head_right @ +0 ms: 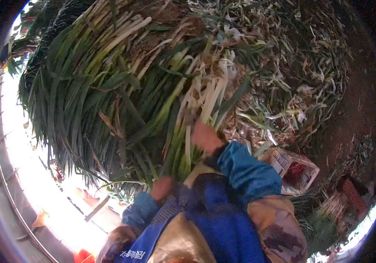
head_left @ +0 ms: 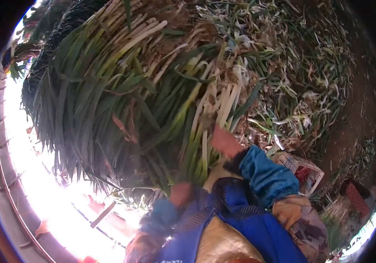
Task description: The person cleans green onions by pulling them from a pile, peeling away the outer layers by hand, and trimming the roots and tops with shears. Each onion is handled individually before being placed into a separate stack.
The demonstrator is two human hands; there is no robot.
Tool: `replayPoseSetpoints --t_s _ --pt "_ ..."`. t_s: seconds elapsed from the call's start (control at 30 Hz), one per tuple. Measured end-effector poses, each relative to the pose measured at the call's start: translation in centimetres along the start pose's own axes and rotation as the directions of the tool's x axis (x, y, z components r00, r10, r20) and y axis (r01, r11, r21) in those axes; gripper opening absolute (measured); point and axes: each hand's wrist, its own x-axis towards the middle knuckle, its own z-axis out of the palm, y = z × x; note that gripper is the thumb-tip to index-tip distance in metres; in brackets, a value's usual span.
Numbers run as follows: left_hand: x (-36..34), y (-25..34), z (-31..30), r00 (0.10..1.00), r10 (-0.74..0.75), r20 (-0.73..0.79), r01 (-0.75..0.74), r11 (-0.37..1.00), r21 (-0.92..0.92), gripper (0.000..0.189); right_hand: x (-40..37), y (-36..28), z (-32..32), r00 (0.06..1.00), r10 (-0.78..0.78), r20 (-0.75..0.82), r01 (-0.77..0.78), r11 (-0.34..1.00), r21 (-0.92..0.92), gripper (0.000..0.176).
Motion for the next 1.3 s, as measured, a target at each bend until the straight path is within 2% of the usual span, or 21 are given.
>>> replayPoseSetpoints --t_s 0.07,0.1,0.13,0.17,0.23,0.27,0.33,0.37,0.4,0.43,0.5,0.53,0.6,0.63,0.7,0.77,0.9,1.0,1.1,1.23,1.3 --pt "4.0 1.3 -3.8 0.957 0.166 -0.237 -0.168 0.986 0.016 0.012 1.9 0.9 -1.7 0.956 0.251 -0.149 -0.275 0.947 -0.167 0.049" --pt "7.1 1.9 -5.7 0.826 0.320 -0.464 -0.354 0.935 0.016 0.011 1.3 0.9 -2.0 0.964 0.222 -0.147 -0.247 0.952 -0.180 0.049" --pt "10.8 3.2 -7.7 0.846 0.319 -0.427 -0.310 0.946 0.093 0.020 0.6 0.7 -2.5 0.971 0.191 -0.147 -0.217 0.957 -0.192 0.050" --pt "13.5 5.6 -9.9 0.776 0.293 -0.558 -0.296 0.951 0.088 0.024 0.2 0.6 -2.9 0.976 0.158 -0.152 -0.187 0.960 -0.207 0.050" --pt "20.2 5.9 -11.3 0.654 0.403 -0.640 -0.350 0.911 0.217 0.023 -1.3 0.7 -2.2 0.991 0.080 -0.108 -0.093 0.988 -0.126 0.056" --pt "23.1 4.8 -10.3 0.664 0.385 -0.642 -0.307 0.922 0.235 0.024 -2.3 0.8 -1.7 0.996 0.040 -0.082 -0.047 0.995 -0.087 0.060" --pt "28.1 2.8 -8.3 0.675 0.357 -0.646 -0.229 0.933 0.277 0.025 -3.7 1.7 -0.1 0.966 -0.148 -0.213 0.132 0.987 -0.091 0.063" --pt "28.5 3.5 -9.0 0.837 0.222 -0.499 -0.136 0.970 0.203 0.033 -3.9 1.8 0.2 0.930 -0.240 -0.278 0.220 0.970 -0.100 0.065" --pt "28.7 4.0 -9.8 0.946 0.073 -0.316 -0.025 0.988 0.154 0.041 -4.0 2.0 0.3 0.947 -0.209 -0.245 0.188 0.976 -0.107 0.066" --pt "28.4 4.5 -10.5 0.991 -0.086 -0.105 0.100 0.985 0.137 0.049 -4.4 1.3 0.1 0.962 -0.174 -0.210 0.154 0.982 -0.107 0.066" --pt "26.6 5.1 -11.0 0.996 -0.089 -0.025 0.091 0.985 0.147 0.049 -4.6 -0.5 -0.2 0.996 -0.050 -0.073 0.045 0.997 -0.066 0.073" --pt "25.6 5.0 -11.0 0.996 -0.091 0.013 0.088 0.985 0.151 0.049 -4.7 -1.2 -0.4 0.993 -0.086 -0.082 0.083 0.996 -0.036 0.071" --pt "24.7 1.7 -8.6 0.992 0.069 -0.106 -0.069 0.998 0.008 0.041 -5.2 -2.2 -0.3 0.984 -0.152 -0.098 0.155 0.988 0.022 0.069" --pt "24.0 0.2 -7.5 0.976 0.135 -0.169 -0.148 0.987 -0.063 0.037 -4.9 -0.9 0.8 0.846 -0.429 -0.316 0.435 0.899 -0.055 0.063" --pt "21.3 -0.3 -7.6 0.981 0.099 -0.170 -0.128 0.977 -0.173 0.038 -4.2 0.2 1.5 0.944 -0.291 -0.155 0.275 0.955 -0.115 0.058" --pt "19.3 -0.7 -7.8 0.974 0.075 -0.216 -0.127 0.962 -0.241 0.039 -5.2 -2.8 -0.2 0.997 -0.057 -0.060 0.056 0.998 -0.012 0.054" --pt "17.7 -0.6 -7.5 0.955 0.043 -0.294 -0.122 0.959 -0.256 0.045 -8.5 -5.8 0.1 0.972 0.098 0.215 -0.086 0.994 -0.062 0.052" --pt "16.9 -2.0 -6.6 0.969 0.025 -0.245 -0.113 0.929 -0.352 0.049 -7.7 -3.8 2.4 0.972 -0.214 -0.095 0.206 0.974 -0.089 0.048" --pt "14.4 -0.9 -6.6 0.965 0.031 -0.260 -0.119 0.937 -0.328 0.049 -3.4 -4.3 0.6 0.987 0.157 -0.028 -0.159 0.981 -0.108 0.046" --pt "10.7 0.0 -6.3 0.985 -0.098 -0.141 0.048 0.944 -0.325 0.046 -4.2 -3.8 0.0 0.991 0.025 -0.132 -0.033 0.998 -0.062 0.037" --pt "9.5 -0.4 -5.5 0.976 -0.110 -0.186 0.056 0.960 -0.273 0.044 -4.3 -4.0 0.3 0.997 0.022 -0.079 -0.027 0.998 -0.063 0.040"
